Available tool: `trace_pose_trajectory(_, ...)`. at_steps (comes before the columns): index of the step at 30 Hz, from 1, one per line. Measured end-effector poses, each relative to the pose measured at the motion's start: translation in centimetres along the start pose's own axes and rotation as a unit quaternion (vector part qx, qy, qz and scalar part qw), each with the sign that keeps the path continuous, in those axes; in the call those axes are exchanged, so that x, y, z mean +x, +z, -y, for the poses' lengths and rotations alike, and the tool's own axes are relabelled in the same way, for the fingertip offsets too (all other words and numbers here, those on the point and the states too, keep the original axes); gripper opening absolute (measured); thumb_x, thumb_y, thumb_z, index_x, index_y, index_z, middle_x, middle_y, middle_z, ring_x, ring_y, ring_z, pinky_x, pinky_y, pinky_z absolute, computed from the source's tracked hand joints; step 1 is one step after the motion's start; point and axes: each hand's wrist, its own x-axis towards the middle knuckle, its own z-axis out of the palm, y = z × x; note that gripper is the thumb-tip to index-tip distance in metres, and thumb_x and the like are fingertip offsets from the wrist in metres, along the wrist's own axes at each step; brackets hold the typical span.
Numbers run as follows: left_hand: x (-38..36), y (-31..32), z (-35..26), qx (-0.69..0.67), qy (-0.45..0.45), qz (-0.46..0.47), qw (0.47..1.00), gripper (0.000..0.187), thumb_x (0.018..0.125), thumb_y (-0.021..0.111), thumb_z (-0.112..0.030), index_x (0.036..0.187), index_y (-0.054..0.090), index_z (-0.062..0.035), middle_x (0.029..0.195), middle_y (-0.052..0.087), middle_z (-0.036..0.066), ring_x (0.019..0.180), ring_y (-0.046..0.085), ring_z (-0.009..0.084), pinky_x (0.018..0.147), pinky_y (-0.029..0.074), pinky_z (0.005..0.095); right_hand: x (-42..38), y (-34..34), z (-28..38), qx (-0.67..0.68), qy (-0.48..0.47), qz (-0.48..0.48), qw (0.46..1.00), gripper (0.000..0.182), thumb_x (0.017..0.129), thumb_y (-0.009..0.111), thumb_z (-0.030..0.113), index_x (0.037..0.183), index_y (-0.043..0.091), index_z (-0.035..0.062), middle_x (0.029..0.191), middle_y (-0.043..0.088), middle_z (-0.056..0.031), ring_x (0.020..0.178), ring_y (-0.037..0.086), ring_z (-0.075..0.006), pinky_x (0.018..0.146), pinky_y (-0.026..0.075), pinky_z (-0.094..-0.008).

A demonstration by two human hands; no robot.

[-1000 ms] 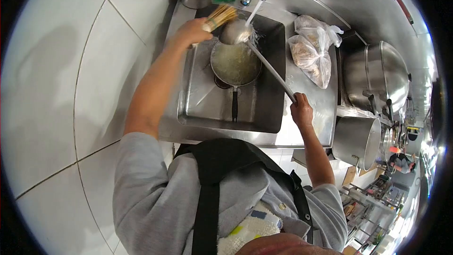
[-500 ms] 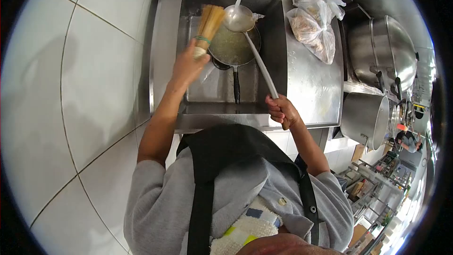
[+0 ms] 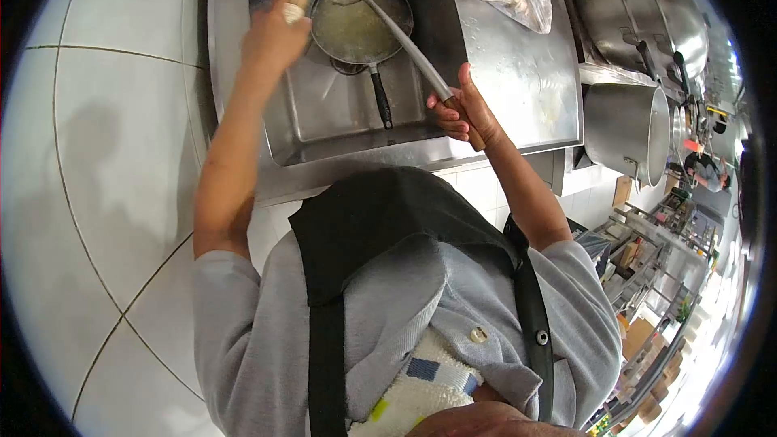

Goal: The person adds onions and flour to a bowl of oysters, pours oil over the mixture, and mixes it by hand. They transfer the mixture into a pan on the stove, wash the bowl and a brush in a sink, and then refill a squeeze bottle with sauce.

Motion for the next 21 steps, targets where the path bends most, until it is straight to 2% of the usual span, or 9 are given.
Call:
trace_pose_trajectory(2, -2.1, 1.9, -0.9, -0.024, 0.044, 0.013, 0.999, 0.074, 0.078, 0.065, -0.038, 0.141, 0.036, -0.013, 0.115, 0.06, 0.02, 0.102, 0.06, 0.0366, 0.089, 0.046, 0.0422, 0.5, 0.4, 0.0, 0.005, 0.006, 0.002, 1.0, 0.08, 0.082, 0.028, 0.075, 0.087, 0.055, 0.0004, 0.048, 0.034, 0.0062, 0.029, 0.031, -0.0019, 0.026, 0.029, -0.0173)
trace_pose_trajectory(3, -2.7, 2.5, -0.6, -0.027, 0.068, 0.08, 0.994, 0.077, 0.078, 0.066, -0.038, 0.142, 0.034, -0.012, 0.117, 0.059, 0.02, 0.102, 0.06, 0.0368, 0.09, 0.046, 0.0421, 0.6, 0.5, 0.0, 0.004, 0.009, 0.013, 1.0, 0.079, 0.082, 0.029, 0.075, 0.087, 0.055, 0.0007, 0.048, 0.034, 0.0062, 0.03, 0.031, -0.0018, 0.026, 0.029, -0.0173)
trace_pose_trajectory(5, -0.3, 4.0, 1.9, -0.008, -0.013, 0.095, 0.995, 0.074, 0.08, 0.062, -0.038, 0.143, 0.032, -0.0161, 0.117, 0.056, 0.023, 0.105, 0.058, 0.0369, 0.091, 0.046, 0.0442, 0.3, 0.4, -0.8, -0.001, 0.019, 0.037, 0.999, 0.078, 0.082, 0.03, 0.075, 0.087, 0.056, 0.0012, 0.049, 0.035, 0.0062, 0.03, 0.031, -0.0016, 0.025, 0.029, -0.0174)
trace_pose_trajectory(8, 0.6, 2.4, 2.5, -0.015, -0.032, 0.052, 0.998, 0.071, 0.081, 0.058, -0.036, 0.144, 0.03, -0.017, 0.117, 0.056, 0.024, 0.106, 0.058, 0.0358, 0.09, 0.047, 0.0444, -0.3, 0.7, -1.2, -0.071, 0.001, -0.037, 0.997, 0.046, 0.091, 0.051, 0.05, 0.084, 0.054, 0.0038, 0.05, 0.035, 0.0061, 0.032, 0.032, -0.002, 0.028, 0.028, -0.018)
trace_pose_trajectory(10, -1.7, 2.2, 0.1, -0.019, -0.025, 0.04, 0.999, 0.072, 0.081, 0.058, -0.035, 0.144, 0.03, -0.0161, 0.117, 0.056, 0.023, 0.106, 0.059, 0.0347, 0.09, 0.047, 0.0436, -0.1, 0.5, -1.0, -0.129, 0.011, -0.042, 0.991, 0.033, 0.092, 0.056, 0.037, 0.078, 0.049, 0.0074, 0.049, 0.038, 0.0056, 0.033, 0.037, -0.0031, 0.029, 0.03, -0.0201)
trace_pose_trajectory(11, -2.3, 3.2, 0.0, 0.023, -0.002, 0.061, 0.998, 0.072, 0.081, 0.059, -0.036, 0.144, 0.03, -0.0161, 0.116, 0.056, 0.023, 0.105, 0.059, 0.0354, 0.089, 0.047, 0.0435, 0.1, 0.3, -0.6, -0.159, 0.01, -0.045, 0.986, 0.029, 0.092, 0.059, 0.031, 0.075, 0.047, 0.0093, 0.048, 0.04, 0.0054, 0.034, 0.04, -0.0037, 0.029, 0.032, -0.0211)
trace_pose_trajectory(14, 0.3, 3.5, 3.6, 0.0, -0.057, 0.159, 0.986, 0.074, 0.08, 0.06, -0.037, 0.144, 0.03, -0.0155, 0.115, 0.056, 0.024, 0.106, 0.058, 0.0373, 0.09, 0.046, 0.0443, -0.5, -1.0, -0.9, -0.235, 0.009, -0.074, 0.969, 0.029, 0.089, 0.062, 0.024, 0.072, 0.042, 0.0111, 0.047, 0.04, 0.0044, 0.034, 0.04, -0.0041, 0.03, 0.032, -0.0223)
trace_pose_trajectory(18, -0.8, 1.1, 3.4, -0.085, -0.081, -0.048, 0.992, 0.077, 0.08, 0.06, -0.041, 0.144, 0.029, -0.0102, 0.117, 0.056, 0.023, 0.11, 0.056, 0.036, 0.091, 0.045, 0.0436, -1.6, -1.0, -1.8, -0.224, 0.023, -0.105, 0.969, 0.028, 0.088, 0.063, 0.024, 0.074, 0.043, 0.0106, 0.051, 0.043, 0.0021, 0.033, 0.036, -0.0067, 0.03, 0.03, -0.0238)
trace_pose_trajectory(21, -1.9, 0.3, 3.9, -0.207, -0.067, -0.053, 0.975, 0.079, 0.079, 0.064, -0.04, 0.142, 0.032, -0.0045, 0.125, 0.053, 0.024, 0.112, 0.055, 0.0352, 0.093, 0.044, 0.0407, -2.4, -0.7, -2.6, -0.439, 0.001, -0.212, 0.873, 0.024, 0.086, 0.062, 0.021, 0.081, 0.047, 0.0032, 0.055, 0.049, -0.0032, 0.042, 0.044, -0.0123, 0.04, 0.039, -0.0294)
